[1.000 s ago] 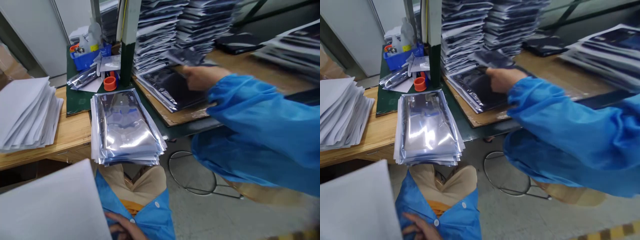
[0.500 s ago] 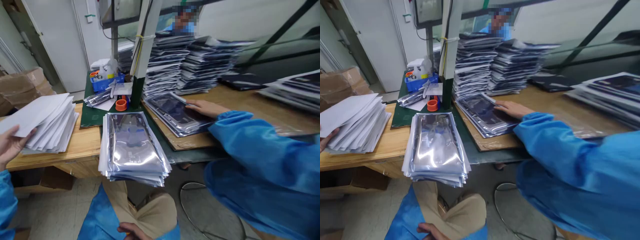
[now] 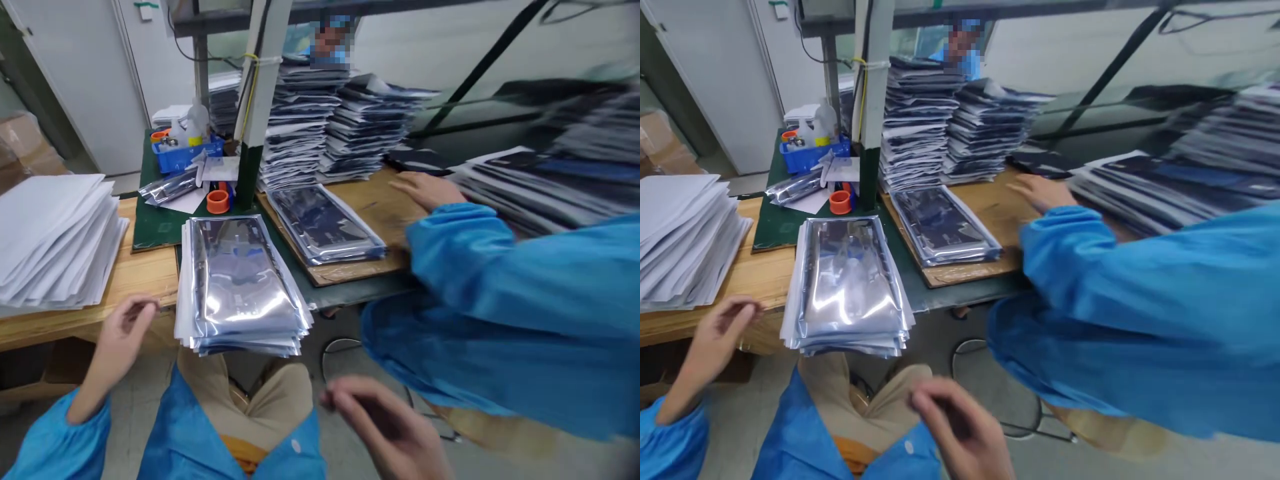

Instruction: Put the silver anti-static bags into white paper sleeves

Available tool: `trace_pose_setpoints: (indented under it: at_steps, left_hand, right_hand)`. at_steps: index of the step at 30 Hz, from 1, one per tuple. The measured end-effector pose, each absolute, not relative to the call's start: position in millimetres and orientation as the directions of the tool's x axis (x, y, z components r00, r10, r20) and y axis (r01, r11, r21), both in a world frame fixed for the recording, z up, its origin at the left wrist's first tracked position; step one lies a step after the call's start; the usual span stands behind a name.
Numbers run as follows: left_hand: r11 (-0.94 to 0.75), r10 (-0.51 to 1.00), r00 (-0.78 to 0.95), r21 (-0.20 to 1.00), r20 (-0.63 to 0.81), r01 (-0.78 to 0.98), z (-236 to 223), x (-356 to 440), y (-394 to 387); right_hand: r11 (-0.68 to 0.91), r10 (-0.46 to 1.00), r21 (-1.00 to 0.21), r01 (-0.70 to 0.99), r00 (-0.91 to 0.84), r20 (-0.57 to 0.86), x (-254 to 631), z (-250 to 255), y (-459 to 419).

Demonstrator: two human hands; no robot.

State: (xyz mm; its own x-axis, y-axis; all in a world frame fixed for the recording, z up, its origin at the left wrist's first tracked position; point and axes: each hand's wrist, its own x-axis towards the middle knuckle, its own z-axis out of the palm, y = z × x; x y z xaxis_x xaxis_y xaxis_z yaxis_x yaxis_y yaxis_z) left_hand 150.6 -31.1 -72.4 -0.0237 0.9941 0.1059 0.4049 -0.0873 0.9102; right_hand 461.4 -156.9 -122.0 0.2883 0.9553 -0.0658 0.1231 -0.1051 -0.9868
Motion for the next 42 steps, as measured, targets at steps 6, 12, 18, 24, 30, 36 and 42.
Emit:
trace_pose_setpoints:
  at_steps: [6, 12, 18, 24, 30, 36, 42]
  left_hand:
    - [-0.208, 0.971, 0.222, 0.782, 0.091, 0.587, -93.3, 184.0, 7.6]
    - [-0.292, 0.956, 0.215, 0.717, 0.2, 0.633, -94.3, 192.5, 12.9]
    - [-0.171, 0.985, 0.115, 0.814, 0.129, 0.555, -100.5, 196.0, 21.2]
    - [0.046, 0.994, 0.086, 0.981, -0.063, 0.187, -74.4, 210.5, 12.6]
    - [0.398, 0.915, 0.153, 0.897, -0.373, -0.193, -52.8, 227.6, 14.1]
    - [0.335, 0.935, 0.169, 0.932, -0.31, -0.142, -59.2, 215.5, 5.1]
    - [0.183, 0.962, 0.218, 0.98, -0.163, -0.072, -60.4, 214.8, -4.8]
  right_hand:
    - [-0.025, 0.946, -0.993, 0.115, 0.324, 0.014, 477.5, -104.3, -52.4]
    - [-0.119, 0.982, -0.99, 0.075, 0.158, -0.106, 479.0, -118.5, -12.5]
    - [-0.161, 0.986, -0.985, 0.069, 0.062, -0.156, 474.9, -107.4, -5.5]
    - [-0.13, 0.984, -0.991, 0.009, 0.123, -0.128, 470.1, -91.0, -10.0]
    - [-0.047, 0.965, -0.996, 0.074, 0.262, -0.027, 462.8, -89.8, -17.3]
    - [-0.046, 0.973, -0.999, 0.004, 0.225, -0.044, 464.5, -72.8, -31.6]
    - [-0.202, 0.979, -0.936, -0.29, -0.032, -0.201, 449.0, -64.8, -45.6]
